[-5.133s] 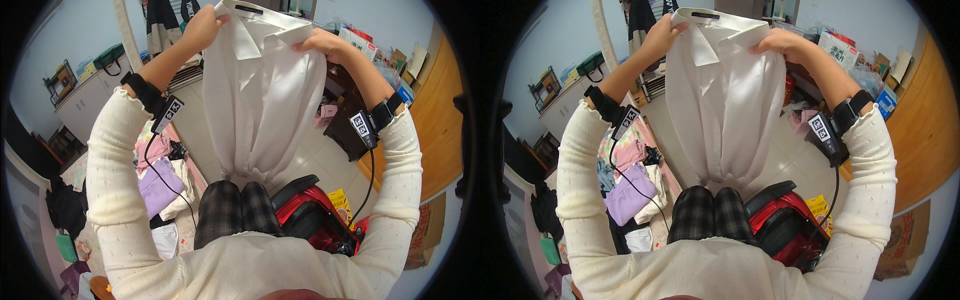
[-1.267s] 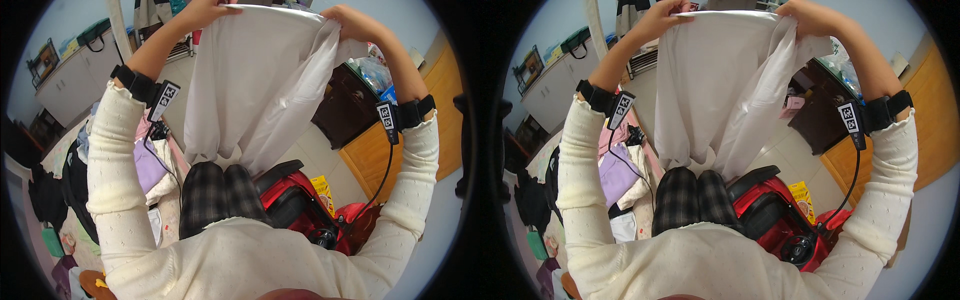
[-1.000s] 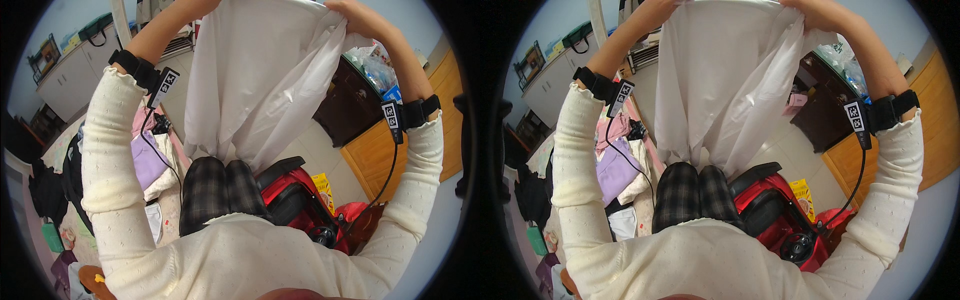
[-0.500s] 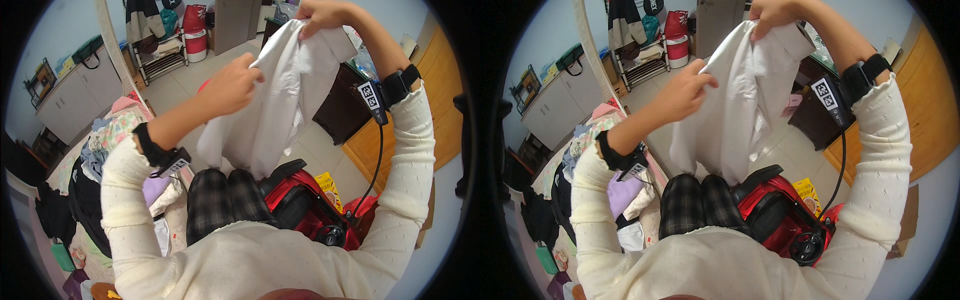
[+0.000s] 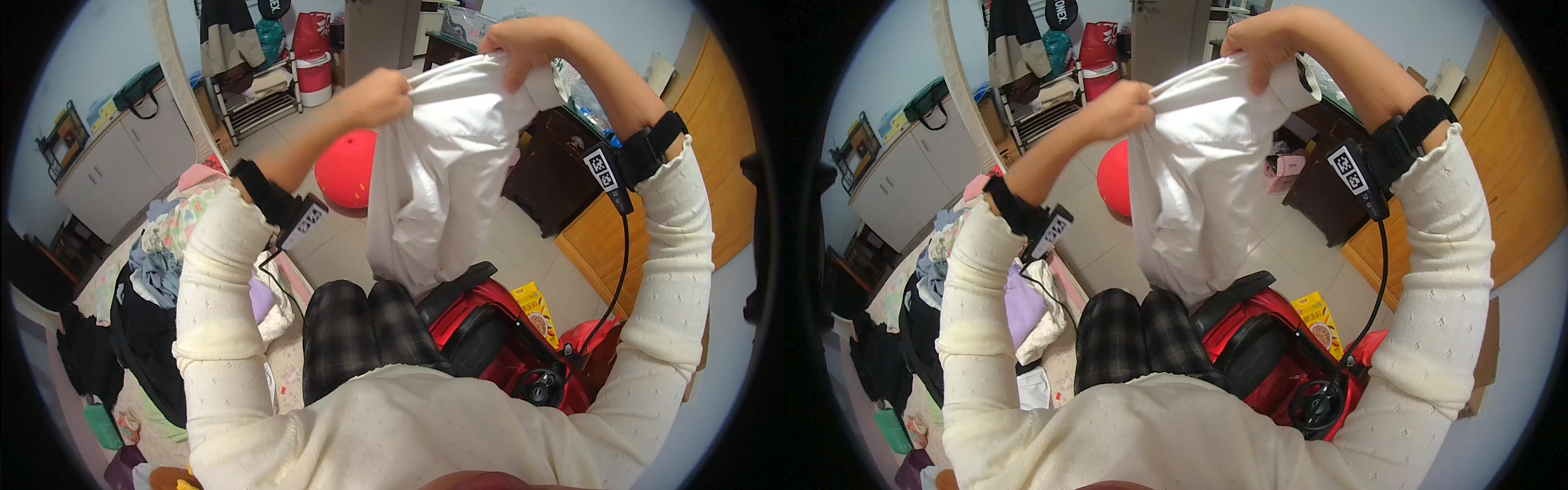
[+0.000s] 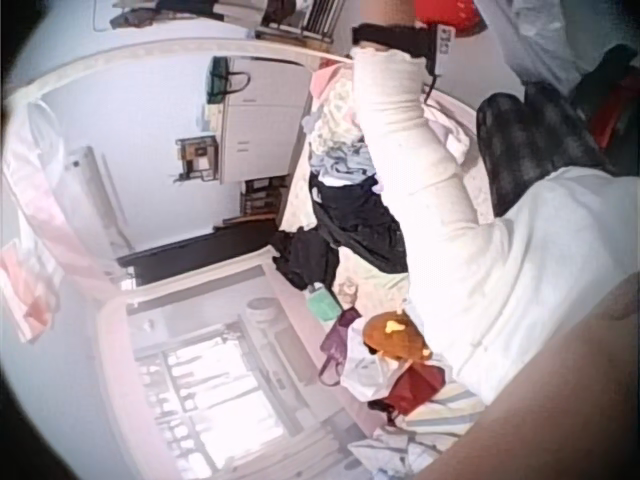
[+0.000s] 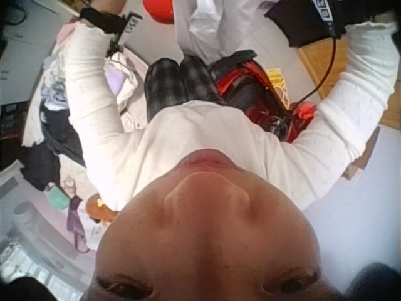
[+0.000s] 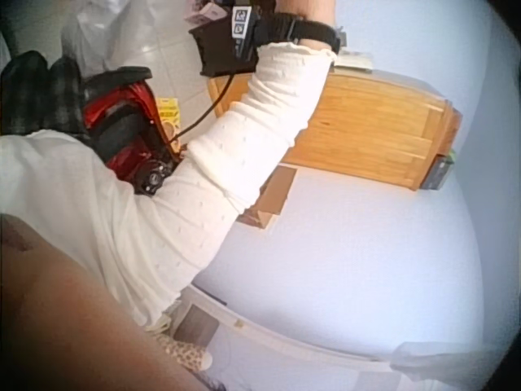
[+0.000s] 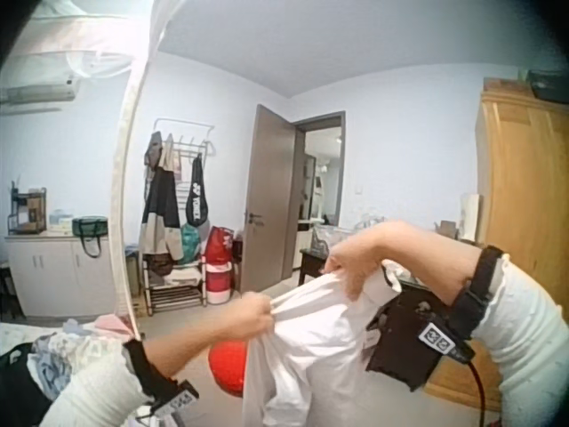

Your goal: The person folds multiple garments one by one on a bed, including a white patterned top, a purple shirt, a pink top, and several white and light blue shirts. Each item is smoothed, folded, and stacked on the bed.

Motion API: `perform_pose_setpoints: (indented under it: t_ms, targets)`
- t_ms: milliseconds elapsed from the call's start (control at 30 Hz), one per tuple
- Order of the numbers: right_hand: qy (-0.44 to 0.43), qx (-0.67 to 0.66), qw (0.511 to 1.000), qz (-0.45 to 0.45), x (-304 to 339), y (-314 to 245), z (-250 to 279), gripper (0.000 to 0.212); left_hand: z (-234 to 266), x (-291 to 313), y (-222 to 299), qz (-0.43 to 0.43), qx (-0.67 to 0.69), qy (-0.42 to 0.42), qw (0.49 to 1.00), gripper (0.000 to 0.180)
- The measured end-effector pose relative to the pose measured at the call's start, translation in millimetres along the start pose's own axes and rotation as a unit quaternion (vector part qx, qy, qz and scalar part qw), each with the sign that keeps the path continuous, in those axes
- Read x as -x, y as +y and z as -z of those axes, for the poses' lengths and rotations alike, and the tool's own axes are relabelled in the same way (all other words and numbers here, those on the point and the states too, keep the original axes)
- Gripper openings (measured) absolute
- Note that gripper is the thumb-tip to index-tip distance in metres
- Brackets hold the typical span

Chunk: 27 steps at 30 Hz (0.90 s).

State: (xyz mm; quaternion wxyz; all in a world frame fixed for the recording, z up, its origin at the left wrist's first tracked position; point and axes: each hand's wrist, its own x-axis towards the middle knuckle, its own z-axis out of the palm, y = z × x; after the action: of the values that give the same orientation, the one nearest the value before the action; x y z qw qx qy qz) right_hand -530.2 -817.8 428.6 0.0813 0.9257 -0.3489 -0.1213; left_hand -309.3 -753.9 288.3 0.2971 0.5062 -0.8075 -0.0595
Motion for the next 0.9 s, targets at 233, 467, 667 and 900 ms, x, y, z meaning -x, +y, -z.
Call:
perform_pose_setpoints:
  t_ms: [233,467,667,900]
  targets:
    - [0.184,0.33,0.926,-0.022,-2.4,3.5,13.9,0.016,-1.8,5.0,-22.2,-0.09,0.06,0.032,0.994,0.025]
    - [0.429,0.409,0.805,0.028,-3.4,-13.1,35.1,0.011,-35.7,10.6,-22.1,-0.086,0.086,0.229,0.966,0.024]
    - [0.389,0.374,0.841,-0.046,-11.6,-2.0,52.0,0.009,-59.5,19.8,-15.1,0.004,0.089,0.154,0.984,0.026]
    - [0.426,0.403,0.808,-0.062,13.6,33.5,43.8,0.009,-10.3,25.8,-32.5,-0.044,0.479,0.134,0.867,0.037]
